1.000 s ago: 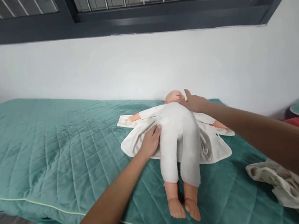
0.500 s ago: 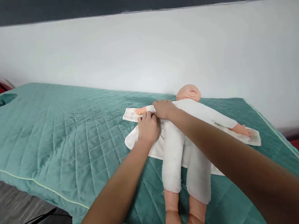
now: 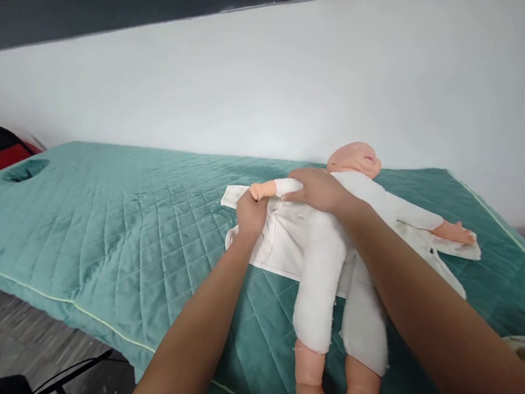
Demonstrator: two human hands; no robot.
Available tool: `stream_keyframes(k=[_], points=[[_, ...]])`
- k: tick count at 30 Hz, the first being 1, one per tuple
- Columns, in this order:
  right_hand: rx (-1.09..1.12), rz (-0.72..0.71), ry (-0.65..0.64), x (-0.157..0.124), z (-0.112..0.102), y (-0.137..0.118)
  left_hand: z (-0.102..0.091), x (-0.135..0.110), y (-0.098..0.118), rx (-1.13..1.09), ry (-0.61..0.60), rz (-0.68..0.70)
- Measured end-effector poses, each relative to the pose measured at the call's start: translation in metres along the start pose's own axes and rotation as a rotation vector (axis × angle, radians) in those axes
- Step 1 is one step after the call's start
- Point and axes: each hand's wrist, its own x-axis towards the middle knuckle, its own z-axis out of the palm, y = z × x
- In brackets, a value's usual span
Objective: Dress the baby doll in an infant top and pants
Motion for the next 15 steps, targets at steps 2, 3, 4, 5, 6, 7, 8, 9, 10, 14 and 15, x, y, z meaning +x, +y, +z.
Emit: stream_keyframes(k=[2,3,4,5,6,7,8,9,10,14,15], points=[[0.008,-0.012,-0.021,-0.004,-0.002,-0.001,-0.004,0.002,-0.004,-0.220,0.027,-0.036],[0.000,-0.006,-0.031,-0.005,-0.002,-0.001,-0.005,0.002,-0.006,-0.294,0.020,-0.043],[-0.013,0.004,-0.040,-0.005,-0.002,-0.001,-0.006,0.004,-0.007,-0.360,0.002,-0.057],[-0.029,0.018,-0.049,-0.005,-0.003,-0.001,-0.007,0.005,-0.009,-0.429,-0.019,-0.084],[-0.044,0.032,-0.059,-0.004,-0.003,-0.001,-0.008,0.006,-0.010,-0.505,-0.037,-0.124],[-0.057,0.047,-0.072,-0.004,-0.004,0.000,-0.009,0.007,-0.011,-0.585,-0.050,-0.168],[-0.067,0.065,-0.085,-0.004,-0.004,0.000,-0.011,0.008,-0.011,-0.661,-0.057,-0.213],[-0.075,0.085,-0.095,-0.003,-0.005,-0.001,-0.012,0.008,-0.010,-0.724,-0.054,-0.252],[-0.086,0.104,-0.105,-0.003,-0.005,-0.001,-0.013,0.009,-0.010,-0.765,-0.044,-0.284],[-0.159,0.149,-0.129,-0.002,-0.004,-0.007,-0.015,0.006,-0.006,-0.777,0.014,-0.332],[-0.177,0.150,-0.125,-0.001,-0.003,-0.008,-0.014,0.004,-0.006,-0.747,0.035,-0.311]])
